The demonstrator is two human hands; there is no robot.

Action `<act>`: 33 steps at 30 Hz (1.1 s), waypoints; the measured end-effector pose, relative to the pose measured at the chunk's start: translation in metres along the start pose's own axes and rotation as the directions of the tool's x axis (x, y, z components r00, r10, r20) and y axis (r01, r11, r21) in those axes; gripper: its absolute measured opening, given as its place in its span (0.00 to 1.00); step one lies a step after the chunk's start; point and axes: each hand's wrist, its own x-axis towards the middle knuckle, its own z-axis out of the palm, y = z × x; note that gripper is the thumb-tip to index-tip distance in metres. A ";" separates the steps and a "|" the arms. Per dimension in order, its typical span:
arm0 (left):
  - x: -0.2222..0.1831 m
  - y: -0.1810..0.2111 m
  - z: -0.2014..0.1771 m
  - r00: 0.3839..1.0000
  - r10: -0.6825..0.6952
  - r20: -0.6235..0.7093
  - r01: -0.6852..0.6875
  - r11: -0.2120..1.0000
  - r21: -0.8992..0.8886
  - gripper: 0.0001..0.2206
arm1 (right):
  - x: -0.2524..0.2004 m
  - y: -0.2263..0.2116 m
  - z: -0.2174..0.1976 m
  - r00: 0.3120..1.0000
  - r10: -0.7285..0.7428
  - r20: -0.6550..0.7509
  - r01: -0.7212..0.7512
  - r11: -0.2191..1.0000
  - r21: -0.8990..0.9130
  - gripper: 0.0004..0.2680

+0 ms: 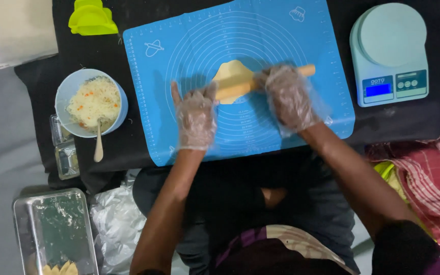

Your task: A person is weighing small portions of dough and then flattening them into circles using their hands and a rolling pin on a silicone mat.

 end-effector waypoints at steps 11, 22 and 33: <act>0.041 -0.013 0.017 0.994 0.108 0.035 -0.110 0.993 0.039 0.16 | 0.041 0.054 0.018 0.972 -0.176 -0.158 0.187 0.981 0.060 0.12; 0.090 0.013 0.007 0.830 -0.251 0.498 0.237 0.967 0.091 0.32 | 0.091 0.045 0.042 0.997 0.060 -0.039 -0.057 0.996 0.072 0.34; 0.043 0.033 0.008 0.857 -0.208 0.472 0.187 0.978 0.092 0.30 | 0.034 0.015 0.009 0.988 0.098 0.123 -0.097 0.995 -0.017 0.39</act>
